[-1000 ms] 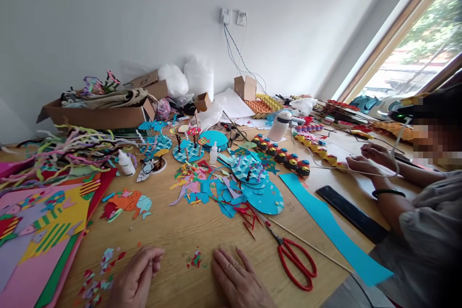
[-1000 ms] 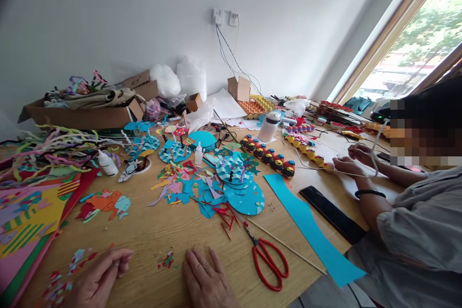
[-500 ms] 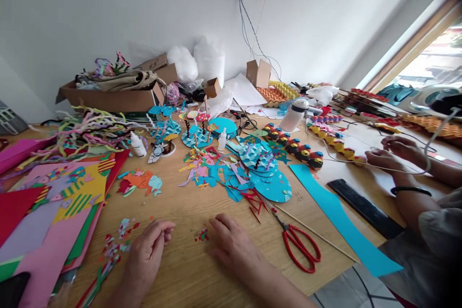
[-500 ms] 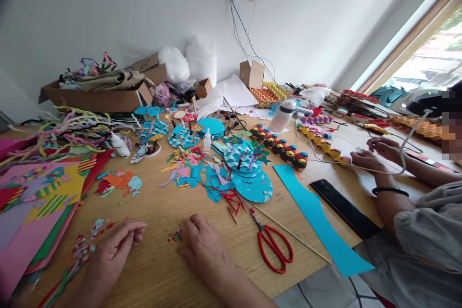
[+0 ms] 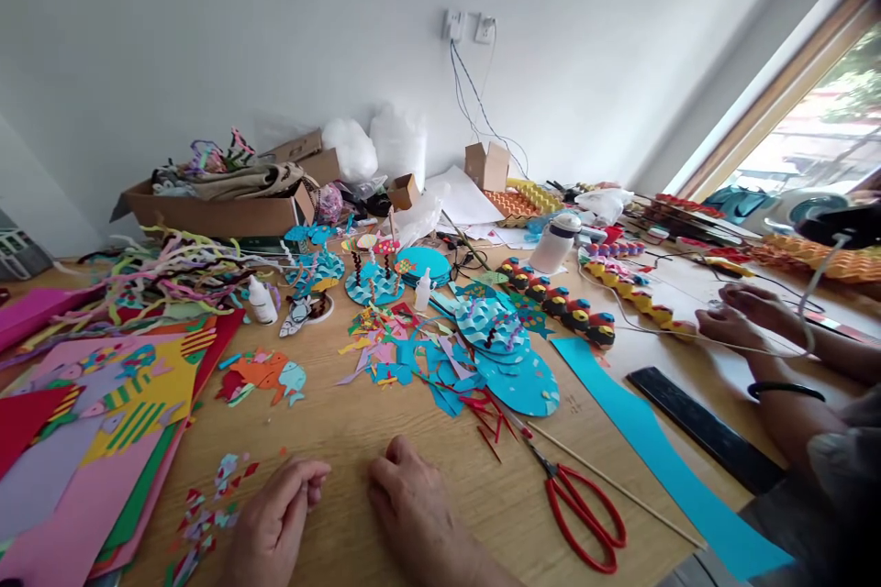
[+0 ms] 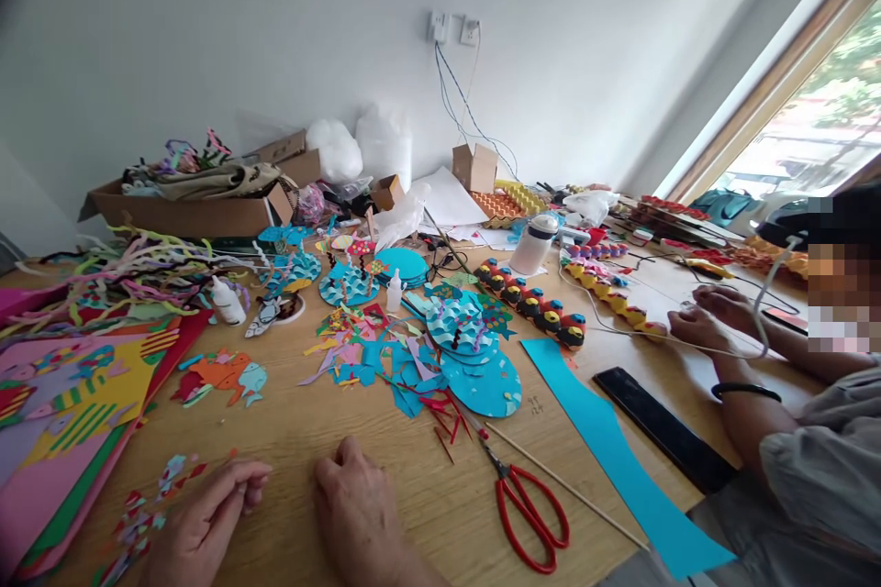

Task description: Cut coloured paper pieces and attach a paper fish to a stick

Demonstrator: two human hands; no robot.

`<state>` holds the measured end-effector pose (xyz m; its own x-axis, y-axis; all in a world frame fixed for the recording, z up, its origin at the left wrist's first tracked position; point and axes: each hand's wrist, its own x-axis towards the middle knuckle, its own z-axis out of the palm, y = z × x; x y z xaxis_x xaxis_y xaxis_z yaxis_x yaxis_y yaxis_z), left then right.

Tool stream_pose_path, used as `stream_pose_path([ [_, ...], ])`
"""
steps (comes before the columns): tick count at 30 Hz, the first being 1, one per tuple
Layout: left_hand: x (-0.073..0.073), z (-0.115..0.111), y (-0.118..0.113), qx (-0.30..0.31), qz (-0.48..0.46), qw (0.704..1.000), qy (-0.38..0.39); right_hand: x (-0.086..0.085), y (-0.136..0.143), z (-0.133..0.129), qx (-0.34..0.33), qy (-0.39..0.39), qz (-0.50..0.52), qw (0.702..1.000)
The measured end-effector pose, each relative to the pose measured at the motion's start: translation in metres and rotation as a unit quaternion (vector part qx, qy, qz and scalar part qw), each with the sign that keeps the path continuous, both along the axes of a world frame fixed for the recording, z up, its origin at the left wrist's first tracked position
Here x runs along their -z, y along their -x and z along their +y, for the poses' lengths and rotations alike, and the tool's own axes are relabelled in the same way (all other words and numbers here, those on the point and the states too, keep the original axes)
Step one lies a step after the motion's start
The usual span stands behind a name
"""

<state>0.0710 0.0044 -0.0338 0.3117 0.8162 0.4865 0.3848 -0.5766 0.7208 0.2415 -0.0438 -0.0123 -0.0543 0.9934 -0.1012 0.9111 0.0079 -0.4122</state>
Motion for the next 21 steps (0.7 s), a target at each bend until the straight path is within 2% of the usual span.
stream_pose_path([
  [7,-0.002,-0.001,0.000,-0.012,0.011,1.000,0.009,0.000,-0.020,-0.003,-0.022,-0.025,0.068,0.997],
  [12,-0.003,-0.003,-0.001,-0.009,0.019,0.999,0.036,-0.006,-0.039,-0.009,-0.052,0.028,0.062,0.996],
  [15,-0.002,-0.003,-0.001,-0.008,0.022,0.998,0.056,-0.005,-0.036,-0.009,-0.073,0.035,0.047,0.996],
  [21,-0.006,-0.003,-0.001,-0.018,0.025,0.997,0.072,0.001,-0.026,0.000,-0.041,0.037,0.016,0.998],
])
